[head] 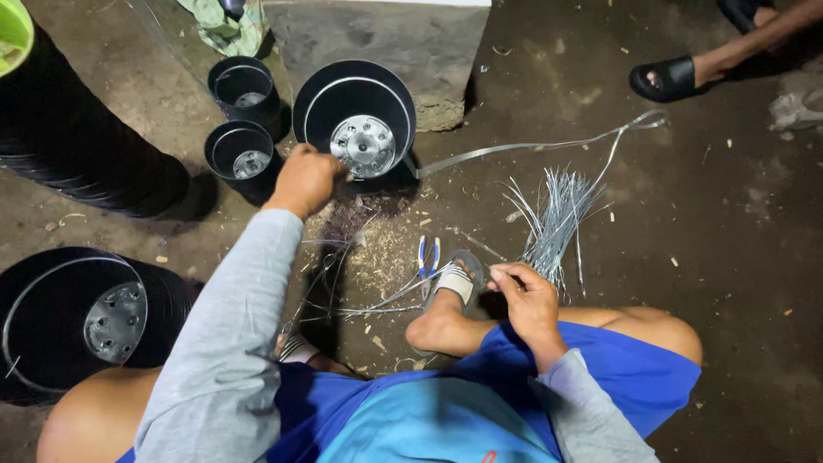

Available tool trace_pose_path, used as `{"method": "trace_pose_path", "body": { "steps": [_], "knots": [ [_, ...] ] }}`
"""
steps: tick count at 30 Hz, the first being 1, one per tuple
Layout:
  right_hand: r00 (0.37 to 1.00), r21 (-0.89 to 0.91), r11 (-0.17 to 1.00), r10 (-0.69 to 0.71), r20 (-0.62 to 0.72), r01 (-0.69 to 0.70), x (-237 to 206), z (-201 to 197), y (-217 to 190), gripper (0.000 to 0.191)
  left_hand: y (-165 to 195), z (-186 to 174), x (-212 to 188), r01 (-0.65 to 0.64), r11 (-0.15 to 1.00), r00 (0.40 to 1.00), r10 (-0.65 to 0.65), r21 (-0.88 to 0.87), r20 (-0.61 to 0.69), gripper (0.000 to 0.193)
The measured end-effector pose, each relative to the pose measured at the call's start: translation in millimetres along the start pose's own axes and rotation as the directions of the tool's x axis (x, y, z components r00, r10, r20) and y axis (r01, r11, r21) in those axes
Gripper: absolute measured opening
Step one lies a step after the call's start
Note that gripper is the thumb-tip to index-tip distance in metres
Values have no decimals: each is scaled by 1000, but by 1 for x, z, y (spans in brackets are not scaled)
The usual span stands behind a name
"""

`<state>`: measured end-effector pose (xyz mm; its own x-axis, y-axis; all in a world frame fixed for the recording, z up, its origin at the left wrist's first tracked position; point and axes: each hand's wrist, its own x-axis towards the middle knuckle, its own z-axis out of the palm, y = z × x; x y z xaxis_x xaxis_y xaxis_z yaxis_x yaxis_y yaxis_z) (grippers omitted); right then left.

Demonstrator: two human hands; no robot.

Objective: The person sits on the floor and attaches metal wire handles to black plastic planters. They insert wire through holes in the planter rim, bend and twist the wire to secure it, and use pliers to cut and adjust the wire.

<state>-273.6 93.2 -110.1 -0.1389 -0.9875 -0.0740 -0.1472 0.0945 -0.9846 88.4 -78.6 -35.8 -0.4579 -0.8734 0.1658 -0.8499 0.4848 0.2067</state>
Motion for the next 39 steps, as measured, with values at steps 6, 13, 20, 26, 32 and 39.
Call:
{"method": "trace_pose_path", "body": {
  "steps": [6,13,20,26,32,39],
  "knots": [
    [999,-81,996,-24,-21,23,-3,-2,-4,11,18,-2,-17,-181,973,906,221,141,-360,19],
    [955,-226,943,-273,-114,243,-7,-2,-70,10,76,-76,-24,-287,945,780,326,157,-534,18],
    [767,-262,769,-627,-133,583,-12,19,-164,7,155,-109,-54,-371,923,794,258,-102,-550,13],
    [823,-345,772,-567,3,533,-13,45,-168,6,194,-77,-83,-286,866,905,103,-411,-413,21],
    [888,-286,849,-459,18,445,-12,47,-129,6,173,-60,-101,122,673,992,-65,-729,107,27],
    [936,-324,895,-346,-69,307,-3,56,-120,6,138,-43,-116,219,467,971,-18,-857,238,23]
  ]
}}
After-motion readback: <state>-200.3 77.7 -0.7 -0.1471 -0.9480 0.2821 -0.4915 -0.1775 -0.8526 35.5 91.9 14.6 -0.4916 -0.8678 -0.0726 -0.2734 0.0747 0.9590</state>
